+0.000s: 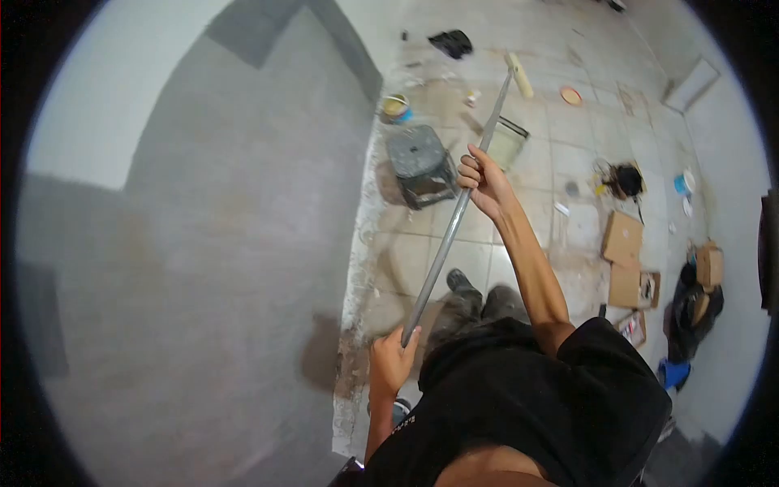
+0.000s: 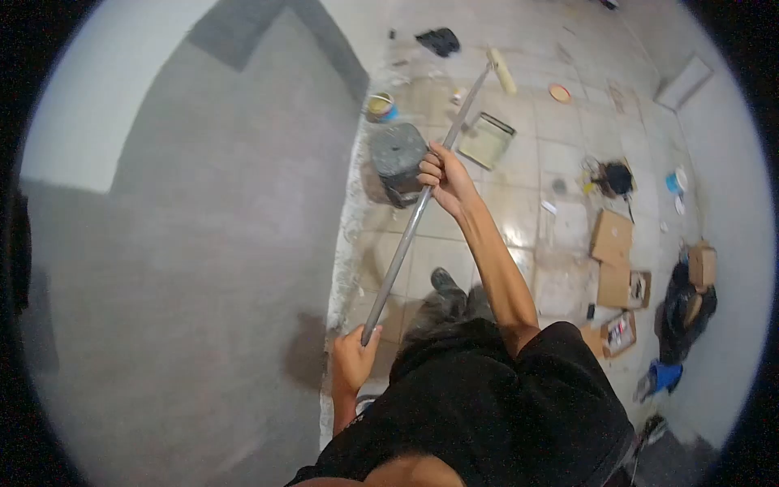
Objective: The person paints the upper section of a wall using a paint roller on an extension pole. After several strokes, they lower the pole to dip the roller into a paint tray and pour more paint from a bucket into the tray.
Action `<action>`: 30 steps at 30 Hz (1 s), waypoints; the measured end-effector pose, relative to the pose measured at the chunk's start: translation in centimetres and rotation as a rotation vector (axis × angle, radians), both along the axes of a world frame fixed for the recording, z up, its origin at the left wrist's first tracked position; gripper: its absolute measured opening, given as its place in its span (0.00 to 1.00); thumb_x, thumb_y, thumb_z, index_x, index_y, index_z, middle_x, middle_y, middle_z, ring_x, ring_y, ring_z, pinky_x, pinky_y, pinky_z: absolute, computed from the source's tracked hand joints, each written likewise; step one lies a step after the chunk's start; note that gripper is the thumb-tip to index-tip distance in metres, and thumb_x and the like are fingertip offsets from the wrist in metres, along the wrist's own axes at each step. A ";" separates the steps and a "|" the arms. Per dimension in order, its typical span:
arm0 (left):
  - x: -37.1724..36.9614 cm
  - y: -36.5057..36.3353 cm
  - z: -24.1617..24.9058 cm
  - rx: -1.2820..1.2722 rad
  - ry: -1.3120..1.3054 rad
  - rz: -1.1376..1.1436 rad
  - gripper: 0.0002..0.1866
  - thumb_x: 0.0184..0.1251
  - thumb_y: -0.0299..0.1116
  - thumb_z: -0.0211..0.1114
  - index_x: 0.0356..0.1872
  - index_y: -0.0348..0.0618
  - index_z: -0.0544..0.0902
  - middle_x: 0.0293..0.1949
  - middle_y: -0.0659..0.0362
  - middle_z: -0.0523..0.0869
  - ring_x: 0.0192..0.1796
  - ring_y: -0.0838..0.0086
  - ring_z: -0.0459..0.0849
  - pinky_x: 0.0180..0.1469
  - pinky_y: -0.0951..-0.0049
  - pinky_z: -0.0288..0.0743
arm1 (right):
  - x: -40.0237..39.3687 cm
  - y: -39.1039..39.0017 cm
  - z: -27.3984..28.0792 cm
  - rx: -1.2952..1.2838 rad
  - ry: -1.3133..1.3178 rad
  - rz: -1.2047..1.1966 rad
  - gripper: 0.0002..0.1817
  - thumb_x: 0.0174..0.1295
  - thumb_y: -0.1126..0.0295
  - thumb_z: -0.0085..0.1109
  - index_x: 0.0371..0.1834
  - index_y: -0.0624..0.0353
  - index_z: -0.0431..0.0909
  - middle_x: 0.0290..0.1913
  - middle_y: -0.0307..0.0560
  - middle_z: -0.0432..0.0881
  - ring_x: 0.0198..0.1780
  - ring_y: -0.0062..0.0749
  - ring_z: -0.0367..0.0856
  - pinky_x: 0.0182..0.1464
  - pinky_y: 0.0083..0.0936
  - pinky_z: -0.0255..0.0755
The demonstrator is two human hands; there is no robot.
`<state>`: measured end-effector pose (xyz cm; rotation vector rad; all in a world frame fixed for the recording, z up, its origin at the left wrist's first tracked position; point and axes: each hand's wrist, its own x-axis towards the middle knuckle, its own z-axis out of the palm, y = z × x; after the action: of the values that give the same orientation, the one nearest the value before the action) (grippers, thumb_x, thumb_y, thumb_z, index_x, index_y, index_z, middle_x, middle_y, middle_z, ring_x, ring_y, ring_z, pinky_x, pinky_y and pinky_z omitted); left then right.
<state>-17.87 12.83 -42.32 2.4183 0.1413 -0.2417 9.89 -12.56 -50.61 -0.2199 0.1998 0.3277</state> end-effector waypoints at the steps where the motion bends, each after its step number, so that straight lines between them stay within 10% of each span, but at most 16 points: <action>1: 1.3 -0.2 0.3 -0.007 0.067 -0.028 0.18 0.75 0.41 0.66 0.33 0.33 0.84 0.20 0.39 0.77 0.26 0.42 0.81 0.28 0.54 0.70 | 0.3 -1.4 -1.2 0.001 0.023 -0.017 0.20 0.80 0.65 0.54 0.29 0.49 0.57 0.23 0.30 0.52 0.22 0.17 0.51 0.23 0.19 0.50; 14: 10.2 -3.6 0.0 0.089 0.731 -0.254 0.26 0.77 0.51 0.63 0.31 0.32 0.84 0.23 0.39 0.81 0.25 0.45 0.79 0.32 0.53 0.69 | -8.2 -9.0 -15.3 -0.099 0.618 -0.141 0.17 0.78 0.71 0.55 0.31 0.49 0.59 0.23 0.29 0.55 0.23 0.17 0.56 0.25 0.20 0.55; 23: 10.4 -13.5 -0.3 0.080 0.756 -0.214 0.28 0.76 0.51 0.65 0.29 0.31 0.82 0.18 0.45 0.76 0.21 0.57 0.73 0.30 0.57 0.67 | -6.1 -17.4 -17.2 -0.135 0.637 -0.042 0.14 0.78 0.73 0.52 0.38 0.49 0.57 0.24 0.29 0.54 0.23 0.18 0.56 0.27 0.22 0.58; 30: 10.1 -17.3 -0.7 0.110 0.676 -0.093 0.27 0.75 0.50 0.65 0.28 0.31 0.81 0.20 0.42 0.78 0.23 0.48 0.74 0.30 0.55 0.67 | -0.9 -17.8 -19.0 -0.142 0.573 0.130 0.13 0.79 0.72 0.50 0.38 0.49 0.57 0.26 0.30 0.54 0.24 0.18 0.54 0.27 0.22 0.59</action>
<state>-7.74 -4.51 -43.02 2.3565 0.3487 -1.1127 8.97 -30.32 -69.62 -0.2764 0.7789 0.5022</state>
